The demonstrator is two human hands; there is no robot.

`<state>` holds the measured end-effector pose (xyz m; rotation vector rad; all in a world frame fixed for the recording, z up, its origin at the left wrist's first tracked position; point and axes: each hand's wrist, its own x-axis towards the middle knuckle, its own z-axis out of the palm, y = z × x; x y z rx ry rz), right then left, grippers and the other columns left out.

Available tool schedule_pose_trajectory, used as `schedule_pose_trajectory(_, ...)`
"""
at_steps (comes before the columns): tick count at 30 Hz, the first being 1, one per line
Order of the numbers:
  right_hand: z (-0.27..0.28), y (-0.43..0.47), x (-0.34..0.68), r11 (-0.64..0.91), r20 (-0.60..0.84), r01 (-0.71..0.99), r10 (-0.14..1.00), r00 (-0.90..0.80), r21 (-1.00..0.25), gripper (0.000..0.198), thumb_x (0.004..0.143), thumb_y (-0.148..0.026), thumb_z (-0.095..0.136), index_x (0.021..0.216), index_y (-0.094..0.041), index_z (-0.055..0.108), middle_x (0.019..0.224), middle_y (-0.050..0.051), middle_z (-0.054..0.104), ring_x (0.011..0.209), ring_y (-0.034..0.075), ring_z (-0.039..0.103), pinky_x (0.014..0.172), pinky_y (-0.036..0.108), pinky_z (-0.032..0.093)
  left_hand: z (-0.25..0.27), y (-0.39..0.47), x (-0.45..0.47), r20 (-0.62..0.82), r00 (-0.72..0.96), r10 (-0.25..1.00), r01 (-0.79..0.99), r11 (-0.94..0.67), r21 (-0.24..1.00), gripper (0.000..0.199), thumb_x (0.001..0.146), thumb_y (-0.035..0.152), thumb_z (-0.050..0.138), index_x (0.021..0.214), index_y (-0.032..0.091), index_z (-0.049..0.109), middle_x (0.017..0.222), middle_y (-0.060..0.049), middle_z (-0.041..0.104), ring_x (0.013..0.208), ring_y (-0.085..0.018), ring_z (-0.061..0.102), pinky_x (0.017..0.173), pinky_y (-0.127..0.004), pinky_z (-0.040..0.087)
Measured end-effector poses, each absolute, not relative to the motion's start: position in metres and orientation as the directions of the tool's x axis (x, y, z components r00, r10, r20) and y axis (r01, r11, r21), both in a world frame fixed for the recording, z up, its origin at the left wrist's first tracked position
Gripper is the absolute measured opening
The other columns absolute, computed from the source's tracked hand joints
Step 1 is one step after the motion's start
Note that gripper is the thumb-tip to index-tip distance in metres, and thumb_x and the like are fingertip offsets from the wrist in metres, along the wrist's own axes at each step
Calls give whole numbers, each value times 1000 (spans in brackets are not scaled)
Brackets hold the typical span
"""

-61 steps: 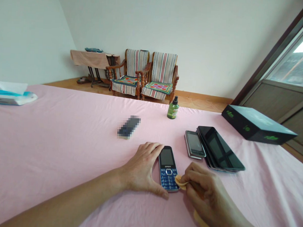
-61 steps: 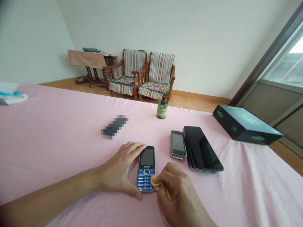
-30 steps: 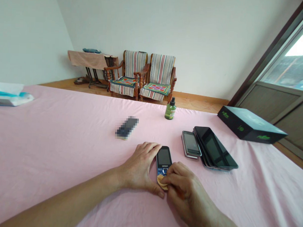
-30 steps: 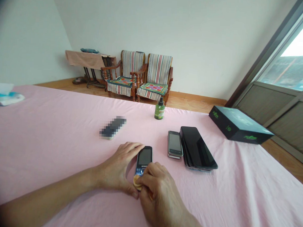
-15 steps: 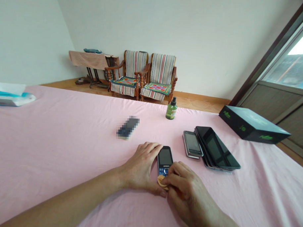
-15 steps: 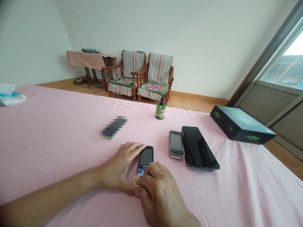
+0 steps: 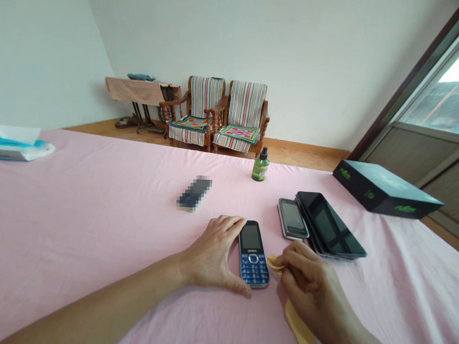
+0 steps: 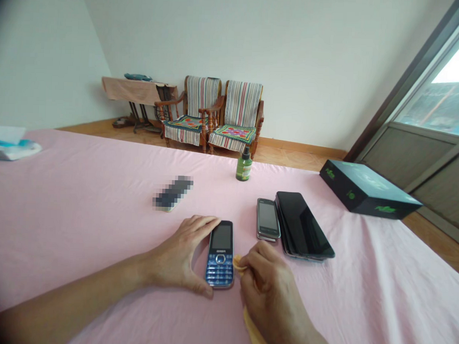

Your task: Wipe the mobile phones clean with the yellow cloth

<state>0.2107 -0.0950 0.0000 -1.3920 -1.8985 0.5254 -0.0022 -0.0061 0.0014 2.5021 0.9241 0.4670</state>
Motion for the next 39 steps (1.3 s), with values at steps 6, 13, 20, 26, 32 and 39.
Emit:
schedule_pose_trajectory(6,7,-99,200,332,272,567,943,-189,-754,26,87,-14,44,69,-17,63,72,4,55,65,14,57,53,23,40,0,-6,-4,169,721,672,515,-683,518,120,49,72,79,144,13,35,143,-17,42,127,-37,39,109,-50,31)
schedule_pose_trajectory(13,5,-102,196,303,209,617,952,-222,-726,32,88,-14,43,63,-16,62,69,3,50,59,13,52,50,25,34,0,-5,-3,159,724,672,526,-686,503,121,49,73,78,144,12,34,143,-18,42,127,-37,39,109,-50,31)
schedule_pose_trajectory(20,-1,-102,193,363,231,625,930,-285,-692,27,81,-2,44,68,-17,62,72,2,51,63,13,50,54,26,33,1,-4,-3,150,732,664,528,-693,491,122,47,70,80,144,12,33,143,-17,41,127,-37,38,109,-51,31)
schedule_pose_trajectory(26,-2,-100,186,390,247,627,919,-306,-674,28,74,4,45,67,-17,62,73,2,52,66,13,50,56,26,32,1,-4,-2,143,722,677,537,-679,501,120,47,68,81,143,13,34,143,-17,41,127,-37,38,108,-51,31)
schedule_pose_trajectory(32,-3,-97,177,420,270,599,905,-328,-682,30,69,7,48,71,-18,64,77,2,55,72,14,53,60,26,35,1,-5,-2,152,715,682,527,-670,523,118,45,62,84,141,14,36,141,-16,44,125,-36,41,108,-49,31)
schedule_pose_trajectory(39,2,-96,173,447,284,606,893,-350,-658,30,69,7,47,72,-18,65,77,2,56,74,15,53,60,26,36,2,-5,-1,182,714,677,510,-679,528,113,46,60,84,140,16,37,139,-15,45,123,-36,42,106,-49,32)
